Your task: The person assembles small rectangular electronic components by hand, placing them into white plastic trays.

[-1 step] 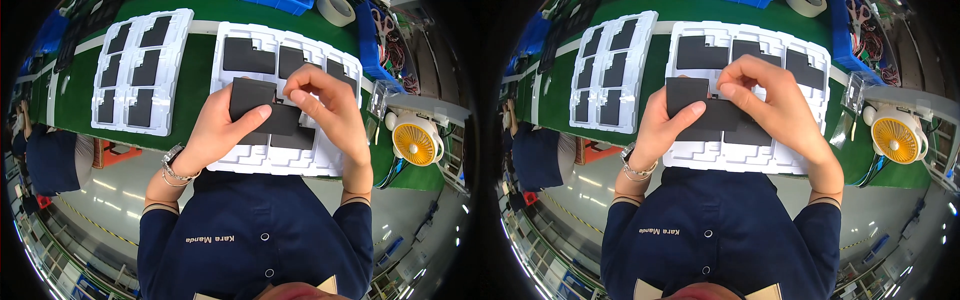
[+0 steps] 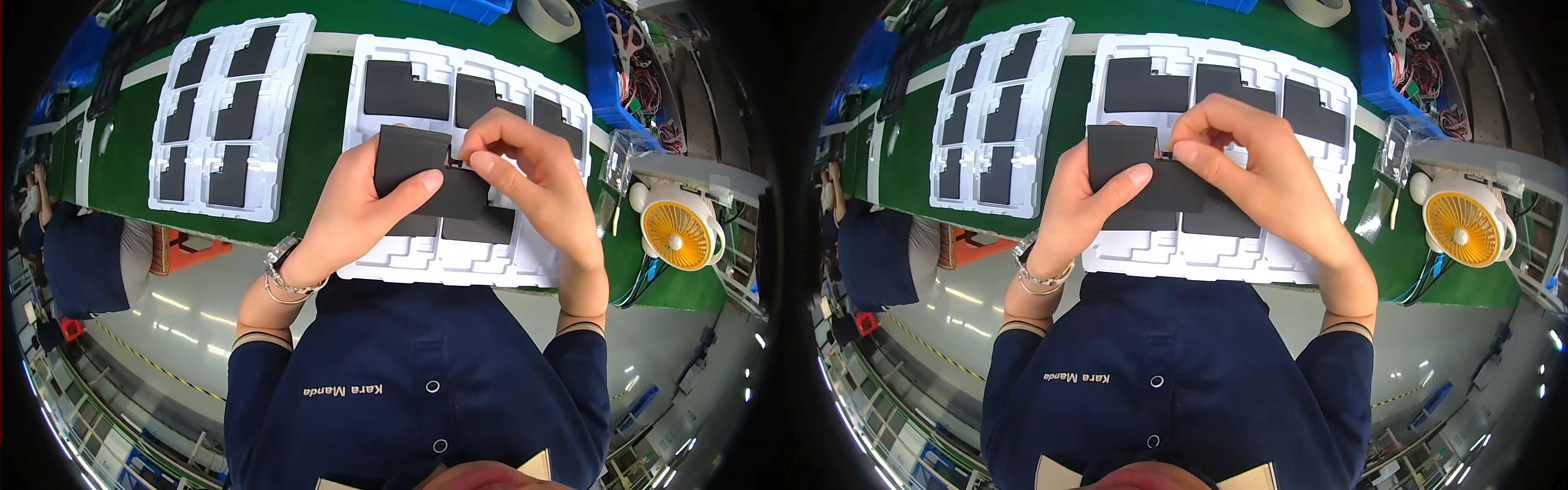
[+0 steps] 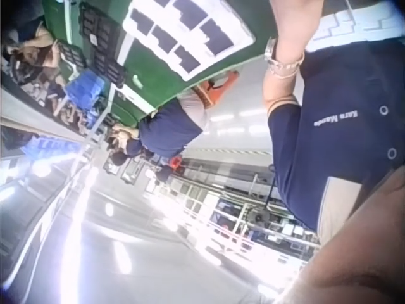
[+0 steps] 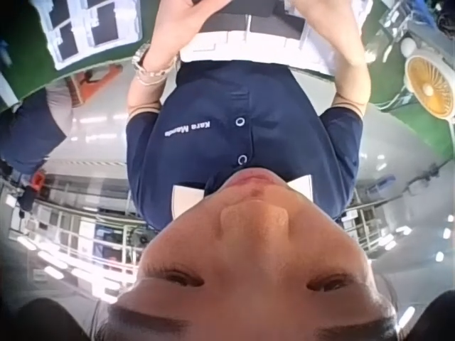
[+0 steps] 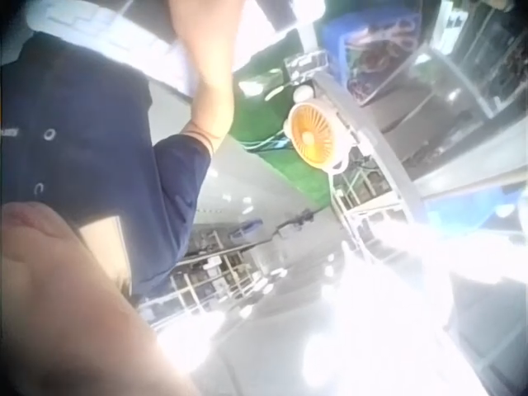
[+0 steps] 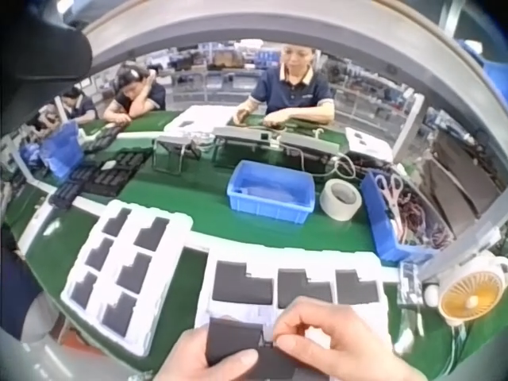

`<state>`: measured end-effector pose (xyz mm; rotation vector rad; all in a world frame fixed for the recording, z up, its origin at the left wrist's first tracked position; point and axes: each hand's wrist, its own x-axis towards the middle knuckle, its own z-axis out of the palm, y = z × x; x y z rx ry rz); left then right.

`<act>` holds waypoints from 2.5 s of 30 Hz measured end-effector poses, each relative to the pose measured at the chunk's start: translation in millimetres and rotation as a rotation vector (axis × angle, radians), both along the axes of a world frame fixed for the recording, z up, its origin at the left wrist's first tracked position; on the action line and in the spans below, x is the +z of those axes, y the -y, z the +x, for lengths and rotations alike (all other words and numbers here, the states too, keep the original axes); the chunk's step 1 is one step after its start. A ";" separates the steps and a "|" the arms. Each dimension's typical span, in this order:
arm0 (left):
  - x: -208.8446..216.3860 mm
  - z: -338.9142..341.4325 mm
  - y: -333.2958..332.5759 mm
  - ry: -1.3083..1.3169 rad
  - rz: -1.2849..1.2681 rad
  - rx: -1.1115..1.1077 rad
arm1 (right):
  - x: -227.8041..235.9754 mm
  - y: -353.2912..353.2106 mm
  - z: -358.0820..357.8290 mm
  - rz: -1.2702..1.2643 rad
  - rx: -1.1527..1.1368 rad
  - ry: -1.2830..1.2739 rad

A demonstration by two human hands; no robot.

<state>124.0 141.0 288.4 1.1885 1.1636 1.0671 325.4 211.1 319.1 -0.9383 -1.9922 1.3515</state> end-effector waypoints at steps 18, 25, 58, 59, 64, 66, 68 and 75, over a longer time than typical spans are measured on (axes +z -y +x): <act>0.2 3.9 -0.6 -0.072 0.041 0.066 | -22.2 18.0 -15.0 0.113 -0.093 -0.105; -2.6 1.0 0.9 -0.079 0.008 0.073 | -26.0 17.4 -15.6 -0.289 -0.105 -0.203; -13.0 36.7 14.5 -1.077 0.477 -0.326 | -45.9 73.0 105.4 0.641 -0.590 0.720; -13.8 37.0 13.0 -1.022 0.482 -0.312 | -43.2 71.0 103.9 0.568 -0.539 0.602; -13.1 34.1 10.9 -0.793 0.509 -0.275 | -27.8 65.6 77.2 0.338 -0.304 0.286; -16.2 29.6 16.5 -0.642 0.375 -0.328 | -22.6 64.4 73.1 0.188 -0.216 0.263; -5.5 30.5 22.5 -0.515 0.117 -0.267 | -19.9 63.8 68.2 0.037 -0.119 0.242; 9.7 14.9 20.9 0.200 -0.349 -0.255 | -3.2 68.7 40.2 -0.124 0.005 0.121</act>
